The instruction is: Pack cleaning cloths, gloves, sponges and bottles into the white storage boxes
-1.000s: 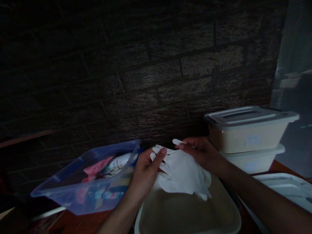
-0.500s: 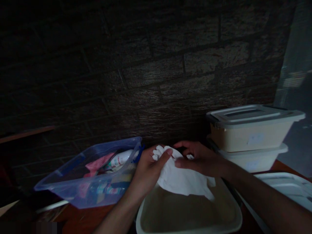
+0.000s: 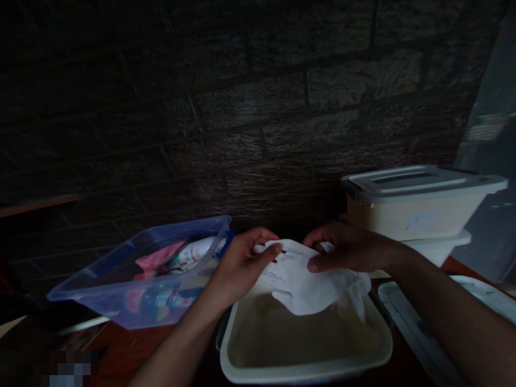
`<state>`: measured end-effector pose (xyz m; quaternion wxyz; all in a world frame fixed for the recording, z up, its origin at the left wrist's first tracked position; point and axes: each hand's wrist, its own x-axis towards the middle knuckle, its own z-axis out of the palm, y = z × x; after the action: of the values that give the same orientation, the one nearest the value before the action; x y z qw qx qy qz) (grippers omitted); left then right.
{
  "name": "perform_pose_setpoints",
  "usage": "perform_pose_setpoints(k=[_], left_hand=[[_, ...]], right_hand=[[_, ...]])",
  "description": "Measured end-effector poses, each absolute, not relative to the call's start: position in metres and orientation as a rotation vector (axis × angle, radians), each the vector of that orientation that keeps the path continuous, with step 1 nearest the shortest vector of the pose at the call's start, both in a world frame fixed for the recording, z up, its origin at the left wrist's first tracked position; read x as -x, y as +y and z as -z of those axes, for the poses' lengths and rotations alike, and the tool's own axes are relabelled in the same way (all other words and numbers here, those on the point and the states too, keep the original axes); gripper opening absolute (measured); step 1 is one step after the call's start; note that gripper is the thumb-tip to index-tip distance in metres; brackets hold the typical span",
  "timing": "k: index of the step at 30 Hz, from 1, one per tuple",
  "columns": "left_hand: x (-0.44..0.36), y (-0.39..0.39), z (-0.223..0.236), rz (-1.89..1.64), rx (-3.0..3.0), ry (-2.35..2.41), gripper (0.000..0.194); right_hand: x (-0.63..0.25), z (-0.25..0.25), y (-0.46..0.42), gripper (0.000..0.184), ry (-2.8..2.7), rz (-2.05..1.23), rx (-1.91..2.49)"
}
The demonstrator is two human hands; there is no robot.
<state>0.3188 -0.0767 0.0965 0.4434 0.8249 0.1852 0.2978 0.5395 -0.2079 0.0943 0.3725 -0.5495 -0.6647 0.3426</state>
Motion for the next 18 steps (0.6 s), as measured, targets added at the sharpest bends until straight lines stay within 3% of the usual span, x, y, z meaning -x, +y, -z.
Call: perform_pose_setpoints(k=[3,5,9,11,13,18], left_hand=[[-0.317,-0.08,-0.094,-0.982,-2.263,0.399,0.032],[-0.314,-0.085,-0.092,-1.01,-2.415,0.293,0.048],[-0.311,-0.097,-0.085,-0.681,-2.431,0.077,0.118],[-0.313,-0.098,-0.08,-0.542,-2.301,0.07,0.13],[-0.316,-0.096,-0.077,-0.482,-2.166,0.103,0.114],[-0.321,-0.087,-0.081,-0.577,-2.227,0.204,0.026]], right_hand=[[-0.531,-0.092,-0.207,0.057,-1.612,-0.921,1.329],[-0.525,-0.09,-0.206,0.062,-1.587,-0.925,1.291],[-0.511,-0.089,-0.202,0.045,-1.608,-0.895,1.106],[-0.506,-0.089,-0.2,0.036,-1.595,-0.872,1.049],[-0.504,-0.088,-0.197,0.031,-1.542,-0.798,1.074],[-0.511,-0.091,-0.194,0.026,-1.378,-0.449,1.323]])
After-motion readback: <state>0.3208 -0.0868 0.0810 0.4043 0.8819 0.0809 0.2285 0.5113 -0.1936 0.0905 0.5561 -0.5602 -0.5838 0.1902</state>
